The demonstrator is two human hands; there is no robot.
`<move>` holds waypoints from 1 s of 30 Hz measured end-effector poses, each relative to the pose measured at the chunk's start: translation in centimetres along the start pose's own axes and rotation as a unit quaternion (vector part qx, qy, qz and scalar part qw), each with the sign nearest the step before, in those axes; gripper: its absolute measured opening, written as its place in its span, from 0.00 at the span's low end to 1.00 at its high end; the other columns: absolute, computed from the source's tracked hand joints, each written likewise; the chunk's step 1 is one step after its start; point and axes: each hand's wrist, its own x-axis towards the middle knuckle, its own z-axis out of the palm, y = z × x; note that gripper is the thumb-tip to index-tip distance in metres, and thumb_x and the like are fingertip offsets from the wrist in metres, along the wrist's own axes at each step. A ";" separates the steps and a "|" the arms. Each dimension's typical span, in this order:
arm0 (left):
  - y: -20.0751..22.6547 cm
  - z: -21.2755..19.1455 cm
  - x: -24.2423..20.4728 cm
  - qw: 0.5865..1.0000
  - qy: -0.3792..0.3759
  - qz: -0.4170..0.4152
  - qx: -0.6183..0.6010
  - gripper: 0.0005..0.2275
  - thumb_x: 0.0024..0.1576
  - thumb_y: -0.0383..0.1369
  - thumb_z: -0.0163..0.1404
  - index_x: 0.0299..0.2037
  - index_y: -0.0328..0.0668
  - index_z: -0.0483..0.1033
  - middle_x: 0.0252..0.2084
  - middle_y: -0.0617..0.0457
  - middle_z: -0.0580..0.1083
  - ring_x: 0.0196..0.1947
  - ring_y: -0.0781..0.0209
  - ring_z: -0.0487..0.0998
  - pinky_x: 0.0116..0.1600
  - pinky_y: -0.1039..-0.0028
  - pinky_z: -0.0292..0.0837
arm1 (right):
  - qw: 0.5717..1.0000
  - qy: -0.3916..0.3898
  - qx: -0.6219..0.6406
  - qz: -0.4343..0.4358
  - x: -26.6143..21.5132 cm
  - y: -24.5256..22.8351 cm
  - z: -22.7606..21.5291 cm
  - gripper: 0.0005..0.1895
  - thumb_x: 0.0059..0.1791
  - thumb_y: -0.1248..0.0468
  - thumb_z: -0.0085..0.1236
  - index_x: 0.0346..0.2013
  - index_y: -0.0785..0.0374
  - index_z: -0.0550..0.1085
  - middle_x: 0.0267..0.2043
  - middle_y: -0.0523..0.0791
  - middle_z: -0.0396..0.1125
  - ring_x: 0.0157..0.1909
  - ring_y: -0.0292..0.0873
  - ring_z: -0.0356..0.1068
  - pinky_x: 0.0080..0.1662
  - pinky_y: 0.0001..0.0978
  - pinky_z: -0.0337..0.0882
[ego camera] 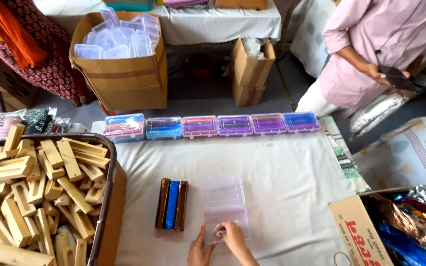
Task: The recorder organizes wooden components and small parts into various containers and bins.
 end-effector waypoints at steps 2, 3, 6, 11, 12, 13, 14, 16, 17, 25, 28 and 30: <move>0.8 0.0 -0.4 1.000 -0.003 -0.007 -0.002 0.40 0.46 0.38 0.67 0.70 0.65 0.59 0.54 0.47 0.79 0.52 0.51 0.79 0.57 0.65 0.73 | 0.999 0.010 -0.036 0.004 -0.5 -0.4 -0.7 0.09 0.39 0.72 0.61 0.30 0.56 0.81 0.34 0.46 0.75 0.41 0.49 0.75 0.45 0.42 0.73; 1.2 0.1 -0.5 1.000 0.012 0.005 -0.022 0.39 0.46 0.38 0.67 0.70 0.63 0.60 0.53 0.46 0.79 0.51 0.50 0.79 0.55 0.65 0.74 | 0.997 0.030 -0.071 -0.010 -0.6 -0.3 -1.2 0.08 0.41 0.72 0.59 0.28 0.55 0.81 0.34 0.47 0.73 0.40 0.50 0.74 0.45 0.43 0.73; 3.1 -0.9 -1.0 0.999 0.026 -0.016 -0.030 0.38 0.47 0.37 0.66 0.70 0.62 0.62 0.51 0.45 0.79 0.48 0.50 0.79 0.54 0.65 0.74 | 0.988 0.042 -0.145 -0.028 -1.0 -0.4 -2.0 0.09 0.41 0.72 0.57 0.27 0.54 0.81 0.37 0.48 0.71 0.40 0.52 0.72 0.43 0.46 0.72; 3.2 -1.8 -1.7 0.989 0.013 -0.067 -0.132 0.37 0.48 0.32 0.63 0.71 0.56 0.62 0.53 0.45 0.81 0.47 0.48 0.82 0.57 0.66 0.75 | 0.945 0.069 -0.274 -0.166 -0.4 -0.9 -1.9 0.03 0.39 0.68 0.58 0.22 0.57 0.78 0.34 0.46 0.71 0.44 0.54 0.72 0.42 0.48 0.71; 2.9 -1.5 -1.7 0.991 0.026 -0.012 -0.134 0.37 0.48 0.30 0.64 0.71 0.52 0.62 0.59 0.42 0.76 0.56 0.48 0.76 0.61 0.65 0.70 | 0.945 0.058 -0.275 -0.165 -0.6 -0.9 -2.3 0.02 0.37 0.68 0.59 0.22 0.57 0.78 0.34 0.46 0.72 0.43 0.54 0.72 0.42 0.49 0.71; 2.5 -1.1 -1.6 0.989 0.037 0.044 -0.135 0.38 0.47 0.27 0.64 0.71 0.49 0.62 0.65 0.39 0.71 0.66 0.48 0.70 0.64 0.65 0.65 | 0.946 0.048 -0.276 -0.165 -0.9 -0.9 -2.7 0.02 0.36 0.67 0.60 0.21 0.57 0.79 0.33 0.47 0.72 0.42 0.55 0.73 0.41 0.50 0.71; 2.9 -1.4 -1.6 0.990 0.033 0.045 -0.131 0.38 0.47 0.27 0.64 0.71 0.49 0.62 0.65 0.39 0.71 0.66 0.48 0.70 0.64 0.65 0.65 | 0.947 0.050 -0.273 -0.161 -0.8 -0.5 -2.7 0.02 0.36 0.67 0.60 0.21 0.57 0.79 0.33 0.47 0.72 0.42 0.55 0.73 0.41 0.50 0.71; 3.8 -1.4 -1.5 0.985 0.003 -0.028 -0.170 0.36 0.49 0.31 0.64 0.71 0.52 0.61 0.64 0.43 0.73 0.67 0.53 0.73 0.65 0.69 0.67 | 0.950 -0.053 -0.283 -0.119 -0.2 0.4 -2.9 0.03 0.40 0.68 0.60 0.24 0.56 0.78 0.36 0.49 0.73 0.44 0.53 0.74 0.45 0.46 0.73; 4.1 -1.2 -1.4 0.985 0.003 -0.028 -0.172 0.36 0.49 0.31 0.64 0.71 0.52 0.61 0.64 0.43 0.73 0.67 0.53 0.73 0.65 0.69 0.67 | 0.950 -0.053 -0.285 -0.120 0.2 1.1 -3.1 0.03 0.40 0.68 0.60 0.24 0.56 0.78 0.36 0.49 0.73 0.44 0.53 0.74 0.45 0.46 0.73; 6.4 -2.2 -3.0 0.986 0.021 -0.078 -0.144 0.35 0.50 0.32 0.61 0.71 0.60 0.62 0.65 0.50 0.73 0.65 0.54 0.74 0.63 0.67 0.70 | 0.944 0.003 -0.318 -0.086 0.1 3.3 -2.3 0.07 0.42 0.71 0.59 0.34 0.63 0.77 0.43 0.52 0.70 0.42 0.56 0.76 0.39 0.45 0.78; 5.3 -2.1 -2.2 0.985 0.029 -0.055 -0.160 0.35 0.50 0.30 0.62 0.70 0.60 0.63 0.67 0.50 0.71 0.67 0.53 0.71 0.66 0.68 0.66 | 0.928 0.017 -0.365 -0.074 0.7 5.3 -1.4 0.10 0.45 0.72 0.57 0.41 0.63 0.75 0.45 0.51 0.68 0.42 0.52 0.76 0.42 0.42 0.78; 5.3 -2.0 -2.3 0.983 0.021 -0.075 -0.165 0.34 0.51 0.29 0.61 0.70 0.60 0.64 0.67 0.51 0.71 0.67 0.55 0.71 0.66 0.69 0.66 | 0.939 0.038 -0.332 -0.081 0.8 3.4 -2.5 0.09 0.47 0.70 0.57 0.41 0.63 0.75 0.45 0.50 0.68 0.42 0.52 0.75 0.41 0.43 0.77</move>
